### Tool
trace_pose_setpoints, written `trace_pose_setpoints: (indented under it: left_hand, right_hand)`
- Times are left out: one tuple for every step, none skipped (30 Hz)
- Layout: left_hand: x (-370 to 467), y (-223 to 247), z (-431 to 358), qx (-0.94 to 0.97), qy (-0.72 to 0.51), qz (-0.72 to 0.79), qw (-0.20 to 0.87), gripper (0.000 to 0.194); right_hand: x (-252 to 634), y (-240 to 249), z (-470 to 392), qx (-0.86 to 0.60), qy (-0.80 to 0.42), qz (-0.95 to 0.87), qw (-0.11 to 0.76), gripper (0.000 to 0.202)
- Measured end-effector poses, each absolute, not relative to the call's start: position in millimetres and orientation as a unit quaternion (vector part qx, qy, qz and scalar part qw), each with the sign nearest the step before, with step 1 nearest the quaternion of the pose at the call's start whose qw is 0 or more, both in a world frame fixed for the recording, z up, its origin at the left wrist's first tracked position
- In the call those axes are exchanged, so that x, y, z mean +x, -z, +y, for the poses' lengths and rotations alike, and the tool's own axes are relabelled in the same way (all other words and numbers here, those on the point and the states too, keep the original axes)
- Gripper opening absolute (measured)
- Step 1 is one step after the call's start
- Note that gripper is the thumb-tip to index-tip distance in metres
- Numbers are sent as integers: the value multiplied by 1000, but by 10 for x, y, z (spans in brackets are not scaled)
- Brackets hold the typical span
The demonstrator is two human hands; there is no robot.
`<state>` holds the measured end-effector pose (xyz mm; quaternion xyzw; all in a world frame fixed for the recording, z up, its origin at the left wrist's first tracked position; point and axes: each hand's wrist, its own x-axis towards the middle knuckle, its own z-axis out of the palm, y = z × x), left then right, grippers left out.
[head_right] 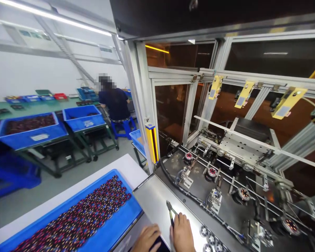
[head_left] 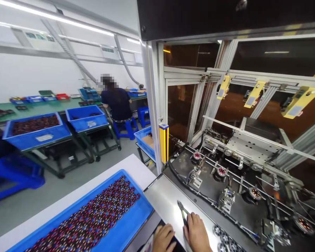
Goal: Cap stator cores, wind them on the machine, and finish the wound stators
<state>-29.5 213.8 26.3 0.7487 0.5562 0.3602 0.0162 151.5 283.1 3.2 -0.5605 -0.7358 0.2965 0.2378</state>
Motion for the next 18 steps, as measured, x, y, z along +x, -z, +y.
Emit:
trace_pose_setpoints:
  left_hand:
    - [-273, -253, 2154, 746, -358, 561, 23, 19]
    - [-251, -241, 2168, 741, -356, 568, 30, 20]
    - [-226, -230, 2183, 736, -354, 576, 36, 20]
    - [-199, -220, 2197, 730, -352, 584, 40, 20]
    - [-169, -211, 2212, 725, -351, 592, 44, 21]
    - [-137, -202, 2232, 720, -349, 598, 46, 21]
    - [-103, -193, 2258, 716, -348, 603, 47, 21]
    - [-67, -182, 2291, 713, -348, 607, 48, 22]
    - [-31, -168, 2333, 712, -348, 608, 49, 23]
    - [5, -152, 2384, 711, -348, 609, 49, 22]
    - [39, -132, 2443, 709, -348, 611, 49, 20]
    - [72, -108, 2506, 708, -347, 613, 49, 17]
    - [102, -82, 2572, 707, -344, 615, 50, 16]
    - [129, -53, 2636, 708, -340, 617, 51, 15]
    - [152, -21, 2693, 710, -334, 617, 53, 13]
    - [170, 12, 2742, 713, -326, 618, 55, 13]
    - [183, 47, 2778, 715, -318, 620, 57, 14]
    - [190, 83, 2802, 716, -310, 623, 58, 15]
  right_hand:
    - [1551, -79, 2853, -553, -342, -722, 237, 35]
    - [1578, -128, 2870, -543, -390, -706, 234, 36]
    - [1594, -179, 2883, -532, -442, -684, 229, 37]
    - [1597, -233, 2889, -519, -497, -659, 222, 40]
    - [1588, -292, 2890, -504, -551, -630, 214, 44]
    - [1567, -357, 2889, -486, -603, -598, 205, 48]
    - [1535, -431, 2889, -467, -650, -566, 198, 49]
    - [1490, -515, 2897, -448, -690, -534, 195, 49]
    - [1433, -608, 2918, -430, -724, -503, 196, 49]
    - [1362, -710, 2958, -414, -750, -474, 203, 47]
    - [1277, -817, 3021, -402, -770, -446, 216, 45]
    - [1175, -925, 3110, -393, -783, -421, 235, 43]
    - [1056, -1028, 3228, -388, -790, -396, 261, 40]
    - [923, -1122, 3372, -387, -791, -371, 294, 36]
    - [780, -1200, 3540, -390, -787, -345, 330, 33]
    - [631, -1260, 3725, -397, -780, -317, 366, 32]
    - [484, -1299, 3921, -406, -770, -286, 400, 31]
    - [347, -1317, 4119, -416, -759, -255, 430, 32]
